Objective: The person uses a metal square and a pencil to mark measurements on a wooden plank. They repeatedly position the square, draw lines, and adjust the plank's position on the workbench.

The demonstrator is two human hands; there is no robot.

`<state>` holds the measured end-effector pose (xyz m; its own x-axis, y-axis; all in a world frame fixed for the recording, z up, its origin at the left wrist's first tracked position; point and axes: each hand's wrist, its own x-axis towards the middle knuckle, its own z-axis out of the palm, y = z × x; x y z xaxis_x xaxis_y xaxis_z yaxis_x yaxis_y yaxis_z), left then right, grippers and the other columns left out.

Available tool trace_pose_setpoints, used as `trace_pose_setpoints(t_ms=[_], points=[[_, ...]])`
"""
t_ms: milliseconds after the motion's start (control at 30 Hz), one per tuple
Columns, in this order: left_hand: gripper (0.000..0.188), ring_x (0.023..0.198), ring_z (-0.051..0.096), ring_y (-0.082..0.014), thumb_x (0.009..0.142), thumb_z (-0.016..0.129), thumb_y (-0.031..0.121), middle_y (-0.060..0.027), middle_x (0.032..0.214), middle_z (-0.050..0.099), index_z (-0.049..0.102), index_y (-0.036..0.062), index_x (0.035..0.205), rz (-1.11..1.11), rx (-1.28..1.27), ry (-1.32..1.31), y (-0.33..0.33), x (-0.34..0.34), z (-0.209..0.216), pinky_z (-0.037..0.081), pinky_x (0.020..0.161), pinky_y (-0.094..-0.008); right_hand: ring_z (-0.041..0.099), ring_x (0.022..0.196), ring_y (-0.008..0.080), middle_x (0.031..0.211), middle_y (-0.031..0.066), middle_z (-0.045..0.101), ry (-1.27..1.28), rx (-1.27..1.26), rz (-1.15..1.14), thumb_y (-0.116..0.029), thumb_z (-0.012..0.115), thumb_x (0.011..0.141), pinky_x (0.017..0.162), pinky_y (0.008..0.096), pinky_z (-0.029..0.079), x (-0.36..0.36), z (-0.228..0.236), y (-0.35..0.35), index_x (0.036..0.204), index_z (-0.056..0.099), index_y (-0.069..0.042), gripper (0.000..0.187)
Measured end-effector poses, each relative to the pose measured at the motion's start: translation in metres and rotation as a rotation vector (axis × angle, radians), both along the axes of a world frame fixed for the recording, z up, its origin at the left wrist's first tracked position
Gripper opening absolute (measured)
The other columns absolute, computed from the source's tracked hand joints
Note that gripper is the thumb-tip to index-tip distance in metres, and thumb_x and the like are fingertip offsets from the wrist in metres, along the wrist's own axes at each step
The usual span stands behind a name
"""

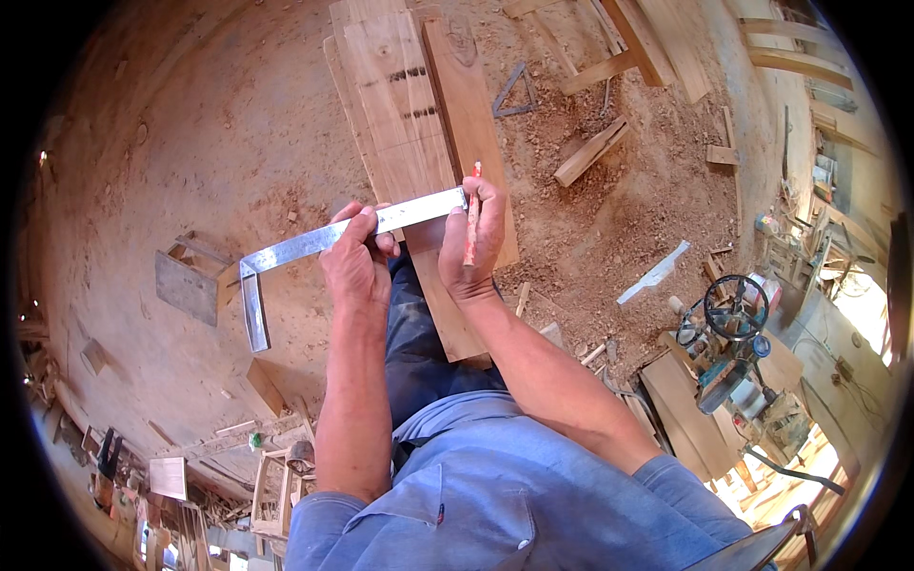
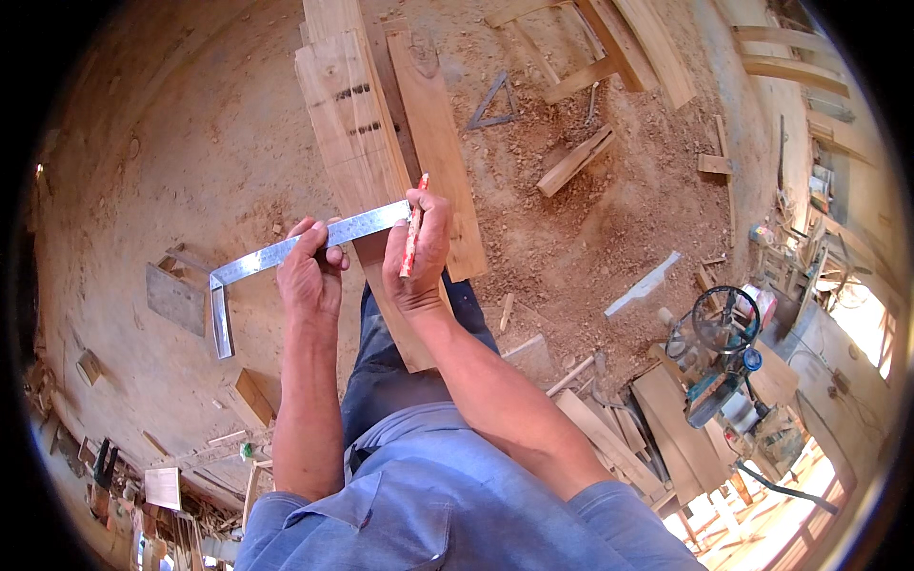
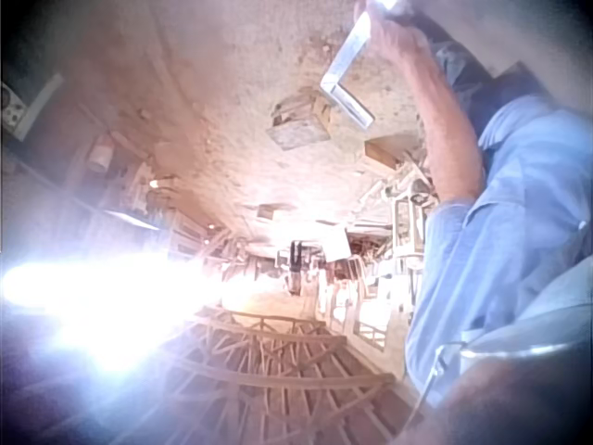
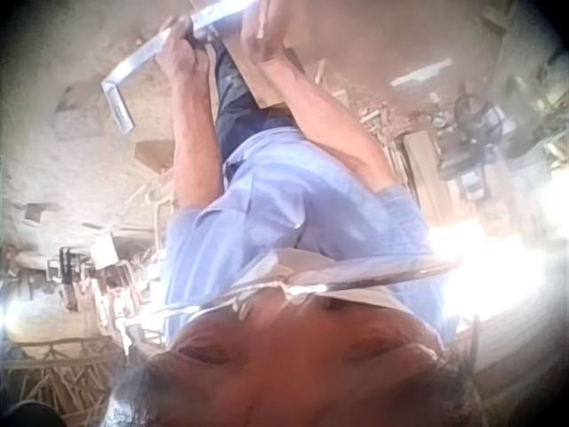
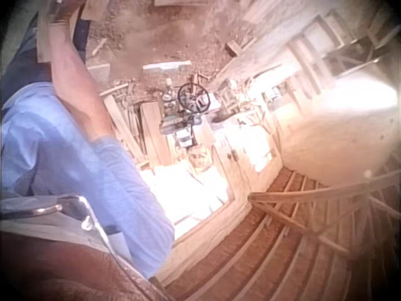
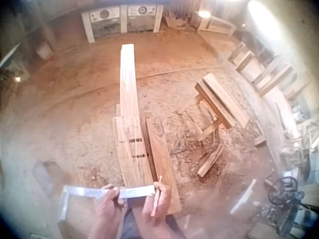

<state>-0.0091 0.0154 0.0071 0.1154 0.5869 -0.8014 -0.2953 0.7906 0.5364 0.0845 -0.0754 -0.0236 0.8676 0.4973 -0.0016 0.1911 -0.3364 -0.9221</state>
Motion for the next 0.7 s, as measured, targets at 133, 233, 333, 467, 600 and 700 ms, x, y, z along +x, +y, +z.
trace_pose_setpoints(t_ms=[133,233,333,467,600,700], points=[[0.031,0.055,0.057,-0.0184,0.090,0.060,0.002,-0.0213,0.096,0.068,0.048,-0.0008,0.119,-0.001,0.004,-0.004,-0.0007,-0.0013,-0.0027,0.048,0.048,-0.0323,0.055,0.103,0.0212,0.109,0.0120,0.054,0.024,0.003,-0.011,0.002,0.047,0.085,0.095,0.0340,0.043,0.0001,0.0016,0.0007,0.118,0.051,0.001,0.033],[0.031,0.055,0.057,-0.0182,0.090,0.060,0.002,-0.0212,0.096,0.068,0.048,-0.0008,0.119,0.001,0.004,0.003,-0.0017,-0.0016,-0.0025,0.048,0.048,-0.0319,0.054,0.102,0.0205,0.109,0.0117,0.054,0.023,-0.003,-0.012,0.003,0.046,0.085,0.095,0.0338,0.043,-0.0004,0.0005,0.0002,0.118,0.051,0.000,0.033],[0.031,0.055,0.057,-0.0181,0.090,0.060,0.002,-0.0212,0.096,0.068,0.048,-0.0007,0.118,0.007,0.000,0.003,-0.0019,-0.0010,-0.0017,0.048,0.048,-0.0318,0.054,0.102,0.0201,0.109,0.0114,0.054,0.020,0.001,-0.011,0.003,0.046,0.085,0.095,0.0336,0.043,-0.0006,-0.0011,-0.0001,0.118,0.051,0.000,0.033],[0.030,0.055,0.057,-0.0179,0.090,0.060,0.002,-0.0214,0.097,0.068,0.048,-0.0003,0.118,0.017,-0.007,-0.005,-0.0023,-0.0004,-0.0005,0.048,0.048,-0.0317,0.056,0.098,0.0305,0.105,0.0180,0.052,0.003,0.025,-0.011,0.004,0.048,0.083,0.090,0.0388,0.045,-0.0003,-0.0040,0.0002,0.117,0.050,0.003,0.034],[0.028,0.055,0.057,-0.0178,0.091,0.059,0.002,-0.0217,0.097,0.068,0.049,0.0000,0.117,0.018,-0.022,-0.006,-0.0022,-0.0013,-0.0011,0.047,0.048,-0.0316,0.056,0.098,0.0313,0.105,0.0185,0.053,-0.011,0.018,-0.008,0.003,0.048,0.083,0.090,0.0391,0.045,0.0000,-0.0037,0.0001,0.116,0.050,0.003,0.034],[0.028,0.055,0.057,-0.0178,0.091,0.059,0.002,-0.0217,0.097,0.068,0.049,-0.0001,0.117,0.014,-0.014,-0.008,-0.0026,-0.0019,-0.0015,0.047,0.048,-0.0316,0.056,0.098,0.0319,0.104,0.0187,0.053,-0.020,0.015,-0.007,0.003,0.048,0.083,0.090,0.0396,0.045,-0.0001,-0.0025,0.0005,0.116,0.050,0.003,0.034]])
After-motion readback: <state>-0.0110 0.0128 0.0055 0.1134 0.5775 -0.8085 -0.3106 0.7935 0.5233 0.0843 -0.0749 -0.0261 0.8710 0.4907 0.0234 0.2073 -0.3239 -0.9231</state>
